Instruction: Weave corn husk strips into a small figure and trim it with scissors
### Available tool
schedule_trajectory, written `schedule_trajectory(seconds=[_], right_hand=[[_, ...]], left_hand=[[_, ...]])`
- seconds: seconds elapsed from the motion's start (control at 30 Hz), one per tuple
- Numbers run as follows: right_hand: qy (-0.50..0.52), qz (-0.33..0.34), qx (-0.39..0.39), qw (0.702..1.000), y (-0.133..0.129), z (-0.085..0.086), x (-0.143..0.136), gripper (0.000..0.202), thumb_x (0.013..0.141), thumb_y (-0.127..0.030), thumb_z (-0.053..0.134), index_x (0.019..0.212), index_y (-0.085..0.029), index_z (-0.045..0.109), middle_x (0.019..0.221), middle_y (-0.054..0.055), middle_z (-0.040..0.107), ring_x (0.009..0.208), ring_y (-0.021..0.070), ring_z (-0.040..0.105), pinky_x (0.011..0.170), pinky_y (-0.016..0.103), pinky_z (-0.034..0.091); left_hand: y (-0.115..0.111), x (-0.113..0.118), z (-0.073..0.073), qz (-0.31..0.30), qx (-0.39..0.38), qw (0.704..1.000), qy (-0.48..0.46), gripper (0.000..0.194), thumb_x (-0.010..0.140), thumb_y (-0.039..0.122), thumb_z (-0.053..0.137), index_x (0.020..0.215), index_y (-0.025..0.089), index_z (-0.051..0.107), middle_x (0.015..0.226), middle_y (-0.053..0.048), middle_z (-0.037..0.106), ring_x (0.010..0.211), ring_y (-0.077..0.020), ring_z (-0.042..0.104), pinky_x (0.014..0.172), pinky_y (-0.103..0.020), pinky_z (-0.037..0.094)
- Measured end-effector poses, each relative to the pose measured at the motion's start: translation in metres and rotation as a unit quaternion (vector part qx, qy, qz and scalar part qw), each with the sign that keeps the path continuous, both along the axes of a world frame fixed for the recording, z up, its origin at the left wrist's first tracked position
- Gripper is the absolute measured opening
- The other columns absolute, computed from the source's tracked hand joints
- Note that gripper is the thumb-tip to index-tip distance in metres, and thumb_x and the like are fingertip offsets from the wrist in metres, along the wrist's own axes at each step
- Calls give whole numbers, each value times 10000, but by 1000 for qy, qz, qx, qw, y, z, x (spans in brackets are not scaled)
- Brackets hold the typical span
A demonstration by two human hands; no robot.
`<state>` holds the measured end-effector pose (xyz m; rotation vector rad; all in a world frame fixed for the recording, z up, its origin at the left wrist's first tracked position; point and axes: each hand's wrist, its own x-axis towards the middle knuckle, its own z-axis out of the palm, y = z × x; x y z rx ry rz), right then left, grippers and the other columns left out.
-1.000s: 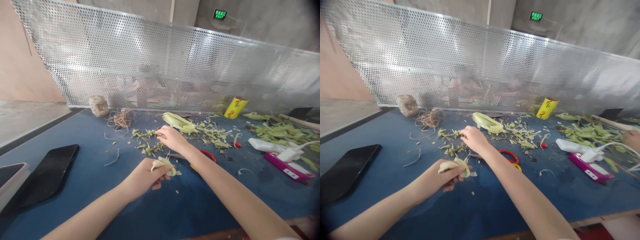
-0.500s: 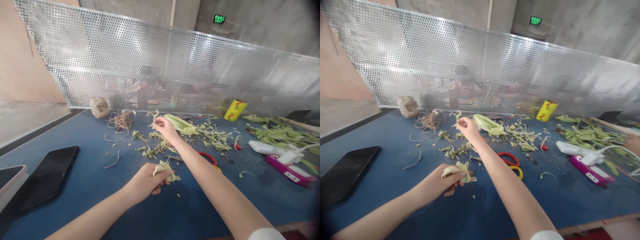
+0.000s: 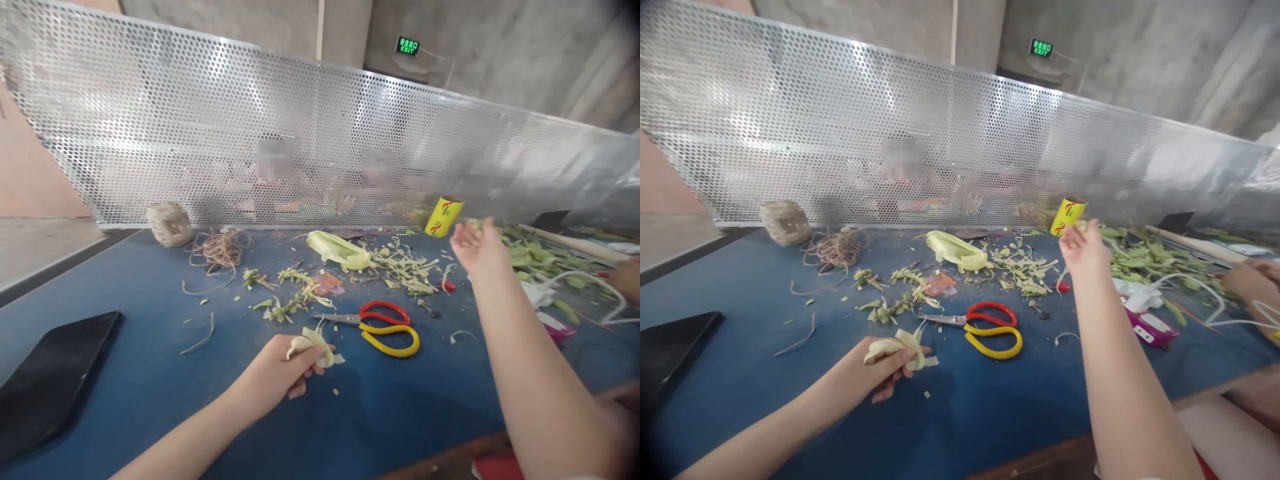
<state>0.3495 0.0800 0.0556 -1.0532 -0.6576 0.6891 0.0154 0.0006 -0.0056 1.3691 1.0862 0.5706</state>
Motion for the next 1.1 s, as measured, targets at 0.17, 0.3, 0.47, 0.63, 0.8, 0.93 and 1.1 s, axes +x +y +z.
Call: schedule_trajectory(seconds=[0.17, 0.3, 0.47, 0.63, 0.8, 0.93, 1.1], right_hand=[[20, 20, -51, 998, 12, -26, -29, 269, 856, -288, 483, 1077, -139, 512, 1039, 65, 557, 852, 158, 572, 712, 343, 491], [-38, 174, -61, 982, 3, -40, -96, 111, 767, -173, 588, 873, -144, 601, 818, 36, 630, 612, 89, 580, 563, 222, 472], [-282, 397, -34, 873, -31, -27, -150, 194, 783, -320, 556, 852, -174, 663, 826, 55, 660, 696, 138, 599, 599, 258, 467], [-420, 489, 12, 764, -50, -35, -169, 269, 830, -359, 477, 962, -197, 647, 901, 42, 653, 793, 141, 585, 657, 244, 449], [-377, 483, -12, 790, -48, -48, -171, 261, 820, -325, 497, 999, -185, 625, 962, 54, 646, 829, 154, 599, 685, 255, 467], [-372, 510, -41, 775, -45, -51, -170, 301, 804, -352, 521, 1035, -182, 612, 954, 59, 647, 837, 162, 594, 738, 290, 461], [-353, 492, -26, 795, -47, -51, -172, 217, 752, -306, 590, 923, -178, 631, 880, 42, 623, 796, 145, 566, 693, 271, 458]], left_hand=[[1, 0, 2, -2, 18, 1000, 25, 313, 726, 415, 530, 693, 117, 621, 590, 25, 499, 346, -32, 363, 362, -190, 258], [3, -3, 4, 27, 42, 998, 44, 329, 731, 429, 526, 630, 121, 580, 568, 35, 471, 351, -38, 359, 386, -200, 241], [7, -8, 13, 66, 61, 995, 44, 308, 726, 437, 530, 736, 141, 615, 561, 42, 438, 397, -60, 353, 420, -212, 250], [6, -9, 14, 46, 57, 997, 28, 296, 723, 416, 533, 638, 136, 581, 558, 35, 459, 390, -61, 371, 409, -207, 258], [5, -11, 10, 45, 78, 996, 18, 288, 720, 403, 551, 585, 149, 554, 574, 23, 482, 402, -71, 398, 416, -215, 279], [5, -12, 12, 55, 65, 996, -8, 249, 718, 372, 561, 611, 148, 570, 603, 21, 492, 425, -73, 388, 421, -219, 292], [3, -13, 14, 58, 38, 996, -55, 225, 731, 353, 559, 659, 140, 577, 616, 22, 466, 501, -85, 389, 445, -213, 313]])
